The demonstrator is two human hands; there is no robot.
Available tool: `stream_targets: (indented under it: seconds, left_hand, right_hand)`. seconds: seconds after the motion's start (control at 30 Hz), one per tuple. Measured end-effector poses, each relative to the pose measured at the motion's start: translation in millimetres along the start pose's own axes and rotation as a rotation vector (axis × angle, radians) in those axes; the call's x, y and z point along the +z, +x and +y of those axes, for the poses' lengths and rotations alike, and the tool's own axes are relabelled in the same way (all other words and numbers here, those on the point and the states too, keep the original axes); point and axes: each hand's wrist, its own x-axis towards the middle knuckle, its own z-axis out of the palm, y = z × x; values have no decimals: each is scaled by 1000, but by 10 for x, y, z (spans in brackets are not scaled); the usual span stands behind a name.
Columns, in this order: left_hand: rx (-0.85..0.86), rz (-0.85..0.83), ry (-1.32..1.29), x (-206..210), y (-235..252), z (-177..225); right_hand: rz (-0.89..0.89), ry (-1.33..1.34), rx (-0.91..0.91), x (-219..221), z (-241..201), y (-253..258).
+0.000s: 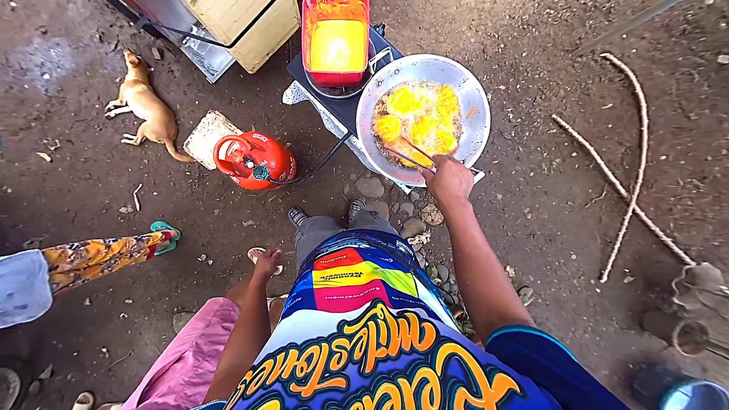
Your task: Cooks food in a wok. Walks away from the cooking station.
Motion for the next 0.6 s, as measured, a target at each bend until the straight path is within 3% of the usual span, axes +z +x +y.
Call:
stream_targets:
  seconds: [0.2,0.6]
  left_hand:
    - [2,6,-7,-24,-5,113]
    - [6,-12,1,37,52,36]
  right_hand:
    - [17,29,-68,41,-76,-11]
    - [-103,130,103,-46,-96,52]
